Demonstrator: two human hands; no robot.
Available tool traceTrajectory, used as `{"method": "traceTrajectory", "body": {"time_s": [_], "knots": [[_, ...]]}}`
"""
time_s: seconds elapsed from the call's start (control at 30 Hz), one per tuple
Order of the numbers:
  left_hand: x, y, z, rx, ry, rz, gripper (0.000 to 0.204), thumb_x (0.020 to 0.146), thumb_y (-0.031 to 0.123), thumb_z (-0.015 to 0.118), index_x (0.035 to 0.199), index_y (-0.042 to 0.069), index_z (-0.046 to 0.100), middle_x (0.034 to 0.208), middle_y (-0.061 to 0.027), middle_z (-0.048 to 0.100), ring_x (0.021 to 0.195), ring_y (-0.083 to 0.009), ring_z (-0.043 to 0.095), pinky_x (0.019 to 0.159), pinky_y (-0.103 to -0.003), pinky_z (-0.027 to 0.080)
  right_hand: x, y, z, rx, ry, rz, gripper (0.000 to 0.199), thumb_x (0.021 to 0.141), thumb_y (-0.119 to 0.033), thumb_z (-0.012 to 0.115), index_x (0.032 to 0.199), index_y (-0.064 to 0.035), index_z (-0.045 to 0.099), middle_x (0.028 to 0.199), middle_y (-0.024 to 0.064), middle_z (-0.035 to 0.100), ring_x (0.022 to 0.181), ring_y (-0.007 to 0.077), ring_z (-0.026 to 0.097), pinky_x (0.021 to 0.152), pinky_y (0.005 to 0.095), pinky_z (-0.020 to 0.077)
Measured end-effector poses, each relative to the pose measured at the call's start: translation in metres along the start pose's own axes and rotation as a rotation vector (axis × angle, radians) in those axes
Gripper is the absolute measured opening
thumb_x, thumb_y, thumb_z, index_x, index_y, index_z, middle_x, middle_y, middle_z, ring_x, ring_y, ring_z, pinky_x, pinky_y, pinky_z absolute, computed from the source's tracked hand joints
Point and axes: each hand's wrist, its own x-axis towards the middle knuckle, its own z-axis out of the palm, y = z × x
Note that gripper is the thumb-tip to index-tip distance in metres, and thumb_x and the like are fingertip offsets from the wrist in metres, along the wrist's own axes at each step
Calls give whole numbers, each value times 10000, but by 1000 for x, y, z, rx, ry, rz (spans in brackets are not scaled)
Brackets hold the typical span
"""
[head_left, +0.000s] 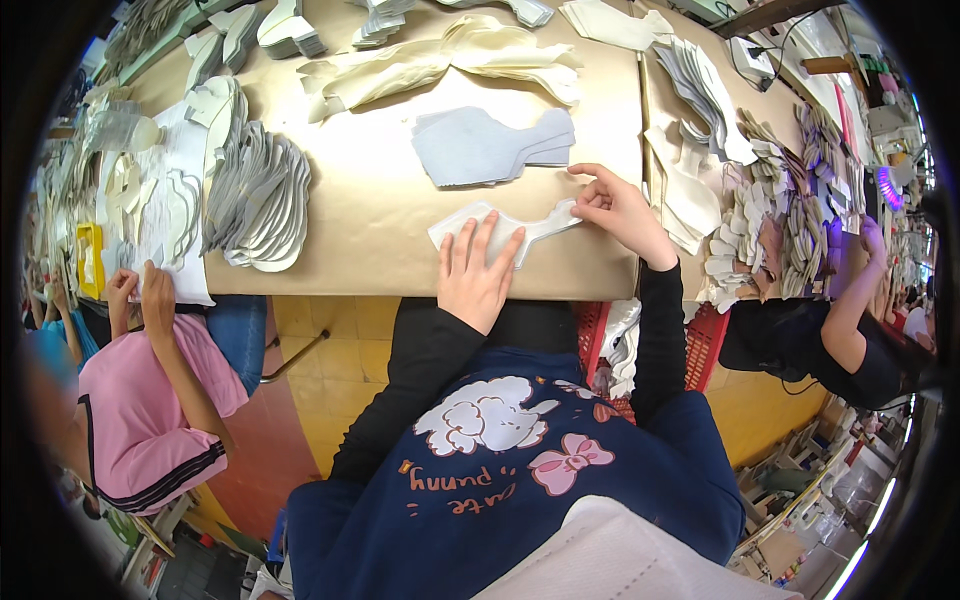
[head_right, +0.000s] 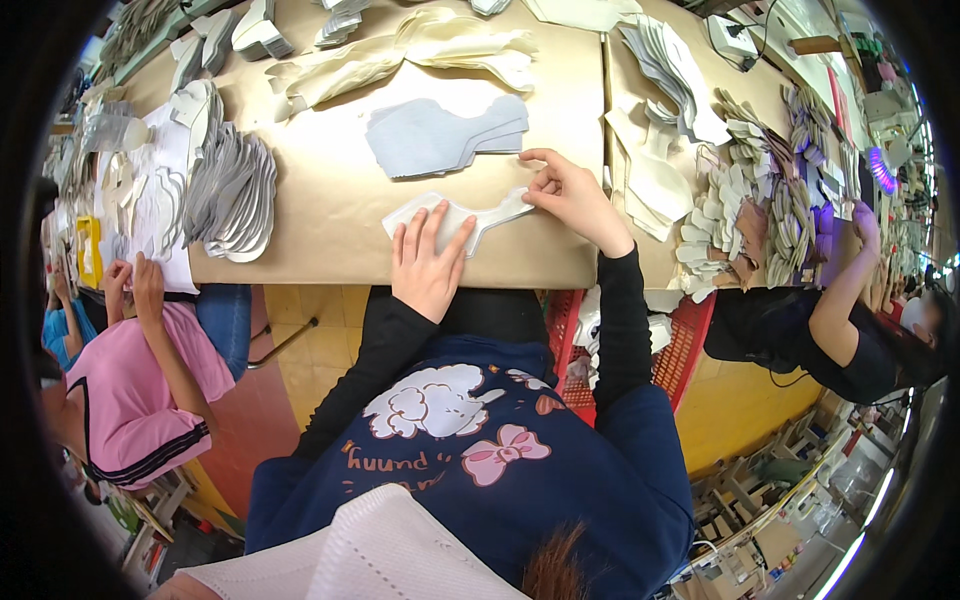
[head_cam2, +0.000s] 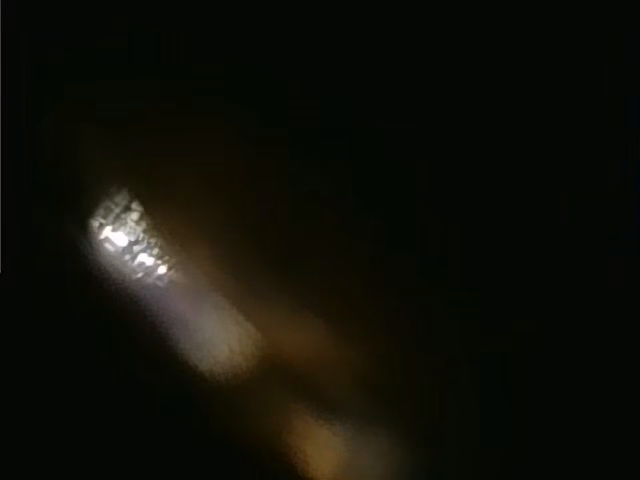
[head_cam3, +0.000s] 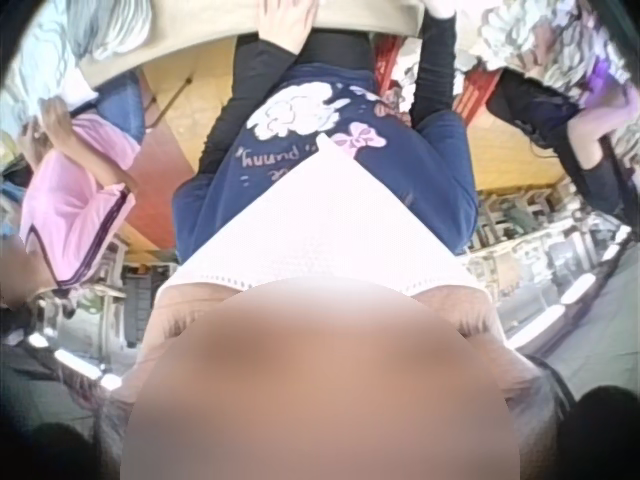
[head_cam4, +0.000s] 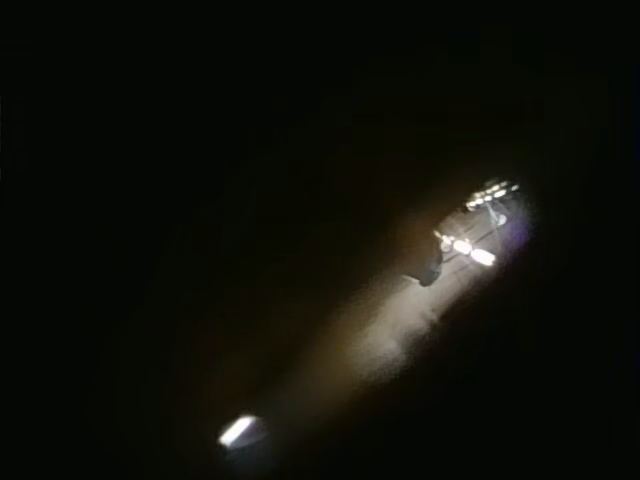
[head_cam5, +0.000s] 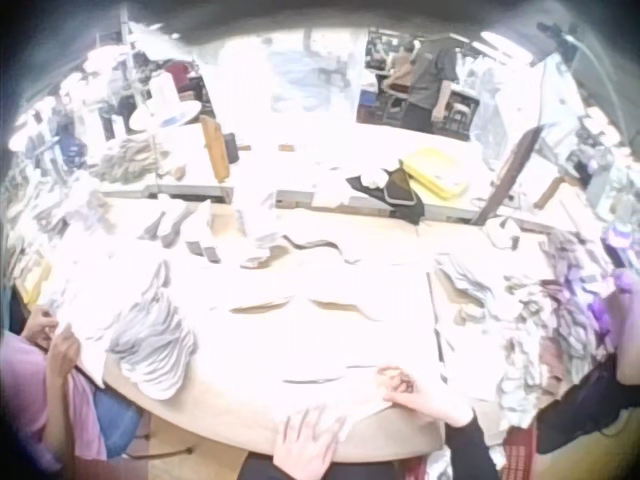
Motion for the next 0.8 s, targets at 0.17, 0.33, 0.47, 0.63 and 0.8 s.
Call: {"method": "traceTrajectory", "body": {"time_s": [0.17,0.33,0.47,0.63,0.8], "knots": [[1,1,-1,-8,5,8,513,952,259,636,1459,284,561,1547,-83,445,1398,-320,416,1146,-545,328,-2,1,4,-29,63,-21,480,907,-12,711,1366,-57,579,805,-20,608,713,46,553,663,221,466],[8,0,1,-15,27,8,508,955,254,629,1458,279,563,1541,-87,454,1391,-325,425,1141,-541,330,2,-3,9,-173,156,-34,455,860,-19,733,1296,-51,608,784,42,627,681,120,598,670,268,507],[9,1,1,-11,37,6,504,958,253,622,1458,278,563,1542,-88,457,1387,-322,437,1143,-534,328,-7,-3,11,-375,292,-94,453,849,-37,739,1284,-74,617,974,99,657,865,208,637,788,324,514],[8,1,0,-14,22,-1,503,974,252,598,1474,286,551,1557,-91,444,1399,-324,431,1154,-538,318,-27,9,26,-753,360,-522,535,921,-210,705,1437,-203,566,1432,44,572,1331,269,507,1123,456,362],[6,0,-1,29,-22,5,518,996,283,585,1508,300,510,1593,-82,415,1421,-308,426,1153,-541,326,-44,33,49,-1101,267,-291,544,1036,-407,513,1567,-328,422,1637,-113,375,1538,233,290,1258,569,44]]}}
